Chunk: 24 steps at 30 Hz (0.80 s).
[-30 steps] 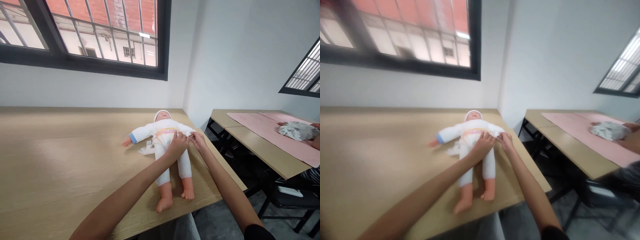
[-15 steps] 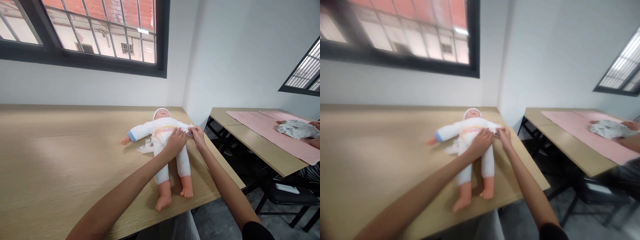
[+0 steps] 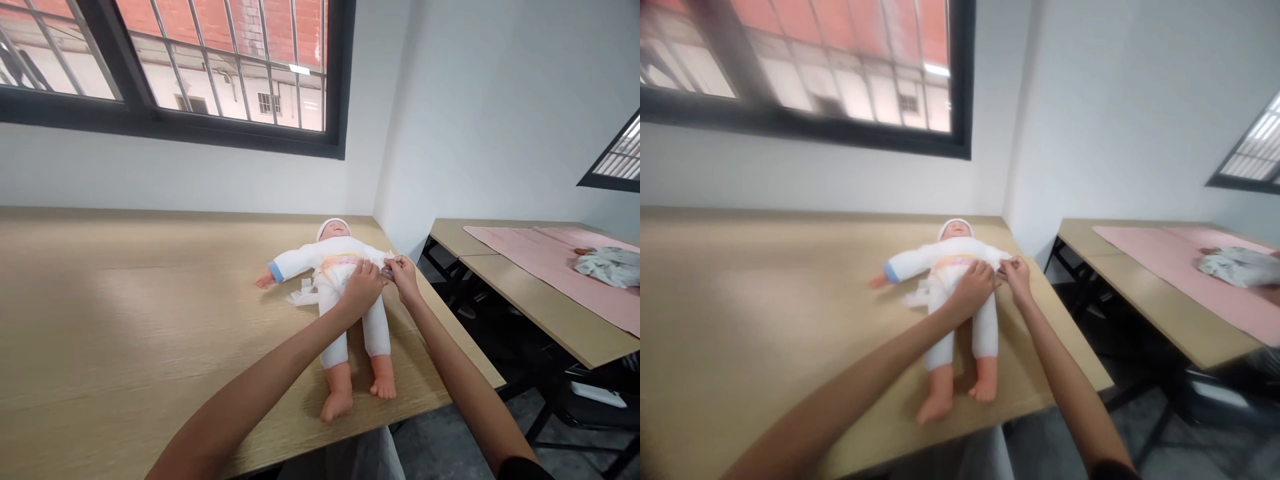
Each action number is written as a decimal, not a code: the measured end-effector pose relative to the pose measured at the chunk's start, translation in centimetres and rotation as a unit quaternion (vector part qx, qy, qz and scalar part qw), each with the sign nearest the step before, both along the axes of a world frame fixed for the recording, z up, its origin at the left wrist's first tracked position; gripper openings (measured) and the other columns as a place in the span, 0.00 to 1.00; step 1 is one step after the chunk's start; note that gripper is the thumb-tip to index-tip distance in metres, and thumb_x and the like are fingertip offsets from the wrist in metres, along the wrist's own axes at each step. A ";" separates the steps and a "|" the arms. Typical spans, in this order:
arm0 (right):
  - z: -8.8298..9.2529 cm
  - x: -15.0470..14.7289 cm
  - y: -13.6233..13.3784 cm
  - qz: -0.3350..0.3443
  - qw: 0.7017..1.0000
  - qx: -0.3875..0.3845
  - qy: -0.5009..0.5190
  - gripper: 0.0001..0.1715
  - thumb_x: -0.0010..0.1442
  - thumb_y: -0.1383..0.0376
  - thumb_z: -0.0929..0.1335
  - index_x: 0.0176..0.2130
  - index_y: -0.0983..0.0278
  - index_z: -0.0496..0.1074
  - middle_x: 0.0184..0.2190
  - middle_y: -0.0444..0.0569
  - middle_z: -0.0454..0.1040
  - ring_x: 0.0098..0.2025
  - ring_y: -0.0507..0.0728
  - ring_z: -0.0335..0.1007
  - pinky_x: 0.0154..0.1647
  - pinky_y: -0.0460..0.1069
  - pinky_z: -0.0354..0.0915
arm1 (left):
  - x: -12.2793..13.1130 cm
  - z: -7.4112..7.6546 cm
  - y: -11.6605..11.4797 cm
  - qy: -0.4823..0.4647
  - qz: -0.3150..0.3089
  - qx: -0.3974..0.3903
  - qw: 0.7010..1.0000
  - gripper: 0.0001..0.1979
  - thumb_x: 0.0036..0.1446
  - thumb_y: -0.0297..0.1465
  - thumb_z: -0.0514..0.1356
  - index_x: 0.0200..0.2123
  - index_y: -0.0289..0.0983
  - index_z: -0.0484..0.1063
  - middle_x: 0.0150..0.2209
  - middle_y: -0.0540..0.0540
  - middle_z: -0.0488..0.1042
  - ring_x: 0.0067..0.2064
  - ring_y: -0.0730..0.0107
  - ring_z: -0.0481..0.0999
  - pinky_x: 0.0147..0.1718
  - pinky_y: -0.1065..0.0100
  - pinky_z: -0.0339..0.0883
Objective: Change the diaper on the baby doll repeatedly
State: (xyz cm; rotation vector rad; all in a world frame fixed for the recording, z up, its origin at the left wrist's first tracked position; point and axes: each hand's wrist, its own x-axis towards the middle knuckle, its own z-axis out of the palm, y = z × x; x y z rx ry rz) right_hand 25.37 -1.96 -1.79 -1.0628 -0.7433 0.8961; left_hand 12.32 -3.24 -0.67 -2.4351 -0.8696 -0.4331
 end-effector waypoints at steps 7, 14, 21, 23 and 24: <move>0.1 -0.2 -0.1 0.017 1.000 0.013 -0.010 0.19 0.41 0.63 0.74 0.22 0.62 0.60 0.20 0.39 0.68 0.26 0.49 0.68 0.30 0.44 0.70 | -0.1 0.2 -0.1 0.018 -0.017 0.010 1.000 0.16 0.66 0.31 0.50 0.42 0.28 0.75 0.41 0.35 0.75 0.47 0.54 0.71 0.49 0.54 0.59; -0.3 -0.3 -0.1 0.039 0.986 0.081 -0.143 0.16 0.42 0.61 0.74 0.23 0.63 0.64 0.21 0.41 0.70 0.28 0.50 0.68 0.31 0.44 0.67 | -0.2 0.4 -0.1 0.041 -0.004 0.019 0.999 0.19 0.66 0.33 0.51 0.51 0.25 0.70 0.50 0.33 0.73 0.53 0.53 0.69 0.53 0.56 0.57; 0.0 -0.6 0.1 -0.003 1.000 0.005 0.001 0.16 0.39 0.65 0.73 0.22 0.63 0.61 0.18 0.39 0.69 0.24 0.49 0.67 0.25 0.43 0.66 | -0.1 0.3 -0.9 0.039 -0.016 0.049 0.998 0.15 0.62 0.19 0.48 0.43 0.26 0.74 0.43 0.33 0.76 0.48 0.50 0.73 0.49 0.51 0.61; 0.1 -0.7 0.0 -0.004 1.000 -0.006 0.029 0.16 0.39 0.66 0.73 0.22 0.63 0.61 0.17 0.39 0.68 0.22 0.49 0.66 0.23 0.43 0.64 | 0.0 0.3 -0.9 0.049 -0.021 0.060 0.997 0.15 0.61 0.18 0.48 0.42 0.26 0.74 0.41 0.34 0.76 0.47 0.49 0.73 0.48 0.49 0.62; 0.1 -0.6 0.0 -0.002 0.999 -0.006 0.037 0.16 0.39 0.66 0.73 0.22 0.63 0.60 0.17 0.39 0.68 0.22 0.48 0.66 0.22 0.42 0.63 | 0.0 0.3 -0.9 0.052 -0.024 0.064 0.996 0.15 0.61 0.19 0.48 0.42 0.27 0.74 0.40 0.35 0.76 0.47 0.49 0.73 0.47 0.49 0.62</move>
